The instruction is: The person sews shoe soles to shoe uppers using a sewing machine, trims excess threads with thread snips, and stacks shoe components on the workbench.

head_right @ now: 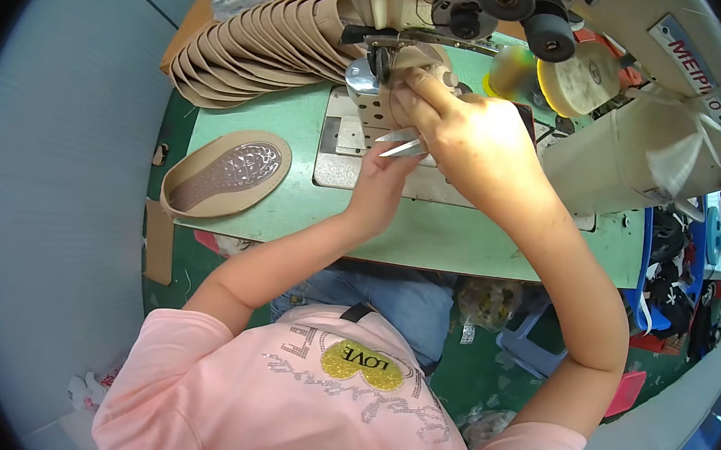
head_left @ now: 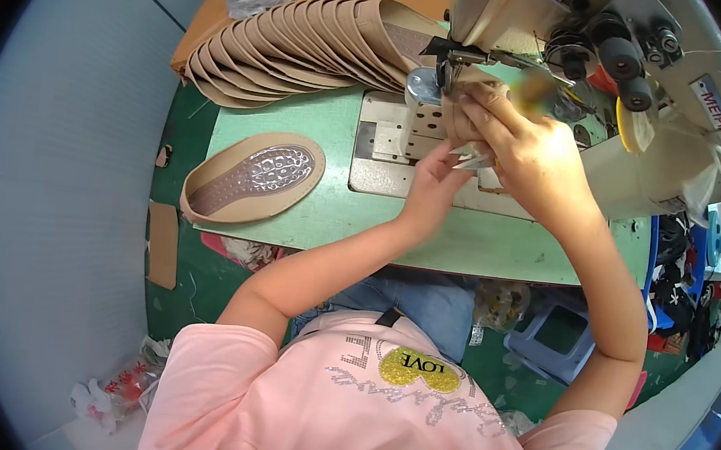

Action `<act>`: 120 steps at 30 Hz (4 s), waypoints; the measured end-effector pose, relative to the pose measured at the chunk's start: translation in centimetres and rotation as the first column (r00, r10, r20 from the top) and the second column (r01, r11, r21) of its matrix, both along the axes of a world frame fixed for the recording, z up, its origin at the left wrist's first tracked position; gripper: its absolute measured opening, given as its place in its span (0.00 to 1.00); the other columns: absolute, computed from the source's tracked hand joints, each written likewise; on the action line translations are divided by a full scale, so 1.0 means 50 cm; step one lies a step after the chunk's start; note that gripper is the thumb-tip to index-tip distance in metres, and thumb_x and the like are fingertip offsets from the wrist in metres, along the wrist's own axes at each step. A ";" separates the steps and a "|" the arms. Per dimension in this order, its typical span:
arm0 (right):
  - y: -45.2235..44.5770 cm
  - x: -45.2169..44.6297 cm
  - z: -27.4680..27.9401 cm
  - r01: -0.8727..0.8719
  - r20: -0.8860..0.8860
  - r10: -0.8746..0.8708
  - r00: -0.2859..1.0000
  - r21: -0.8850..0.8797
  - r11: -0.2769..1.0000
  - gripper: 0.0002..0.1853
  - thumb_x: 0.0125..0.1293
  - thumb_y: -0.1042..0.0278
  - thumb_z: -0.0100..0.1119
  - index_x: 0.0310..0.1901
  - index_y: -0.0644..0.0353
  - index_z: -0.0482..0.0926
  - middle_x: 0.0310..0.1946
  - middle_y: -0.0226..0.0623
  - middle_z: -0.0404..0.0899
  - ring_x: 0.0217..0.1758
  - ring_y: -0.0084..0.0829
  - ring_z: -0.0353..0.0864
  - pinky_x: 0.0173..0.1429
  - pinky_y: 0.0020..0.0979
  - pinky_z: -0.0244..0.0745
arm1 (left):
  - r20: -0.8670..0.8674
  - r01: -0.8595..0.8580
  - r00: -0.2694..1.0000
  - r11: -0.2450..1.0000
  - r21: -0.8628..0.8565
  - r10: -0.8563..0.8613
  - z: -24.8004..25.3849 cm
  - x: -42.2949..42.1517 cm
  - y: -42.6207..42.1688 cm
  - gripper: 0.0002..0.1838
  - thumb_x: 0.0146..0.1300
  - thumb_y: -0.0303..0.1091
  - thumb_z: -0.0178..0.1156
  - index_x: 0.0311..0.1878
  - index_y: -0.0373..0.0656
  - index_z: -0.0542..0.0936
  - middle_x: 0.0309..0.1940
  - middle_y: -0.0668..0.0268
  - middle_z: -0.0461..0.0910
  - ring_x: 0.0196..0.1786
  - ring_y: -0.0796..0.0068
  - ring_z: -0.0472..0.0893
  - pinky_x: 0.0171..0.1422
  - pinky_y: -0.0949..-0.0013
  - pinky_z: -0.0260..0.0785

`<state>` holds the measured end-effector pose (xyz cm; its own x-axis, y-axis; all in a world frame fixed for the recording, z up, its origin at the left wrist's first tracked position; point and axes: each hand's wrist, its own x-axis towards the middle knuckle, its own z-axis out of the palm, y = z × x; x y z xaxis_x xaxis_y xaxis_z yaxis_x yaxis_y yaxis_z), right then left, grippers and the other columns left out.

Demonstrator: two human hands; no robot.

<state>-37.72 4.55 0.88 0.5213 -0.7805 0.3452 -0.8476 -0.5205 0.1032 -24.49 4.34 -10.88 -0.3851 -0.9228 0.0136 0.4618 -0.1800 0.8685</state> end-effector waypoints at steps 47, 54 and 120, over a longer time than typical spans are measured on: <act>0.013 0.024 -0.001 0.104 0.110 -0.105 0.988 0.014 0.994 0.19 0.48 0.75 0.63 0.46 0.56 0.80 0.47 0.27 0.79 0.31 0.32 0.82 0.33 0.30 0.77 | 0.060 -0.029 0.998 0.980 0.198 0.018 0.120 0.065 -0.011 0.11 0.61 0.26 0.54 0.45 0.35 0.80 0.34 0.73 0.78 0.33 0.88 0.68 0.39 0.80 0.59; 0.003 0.023 0.004 0.113 0.133 -0.118 0.984 0.045 0.993 0.19 0.51 0.76 0.62 0.47 0.56 0.80 0.48 0.29 0.79 0.35 0.34 0.83 0.37 0.31 0.78 | 0.039 -0.034 0.999 0.963 0.266 0.025 0.136 0.062 -0.015 0.09 0.62 0.28 0.56 0.44 0.38 0.80 0.34 0.72 0.79 0.34 0.87 0.70 0.40 0.79 0.60; 0.005 0.016 -0.030 0.119 0.146 -0.101 0.984 -0.119 0.986 0.25 0.44 0.77 0.63 0.49 0.56 0.80 0.59 0.23 0.73 0.28 0.28 0.79 0.33 0.27 0.77 | 0.460 -0.066 0.854 0.927 -0.369 0.244 0.077 0.089 0.007 0.15 0.66 0.35 0.55 0.26 0.34 0.70 0.19 0.66 0.66 0.24 0.78 0.62 0.29 0.73 0.58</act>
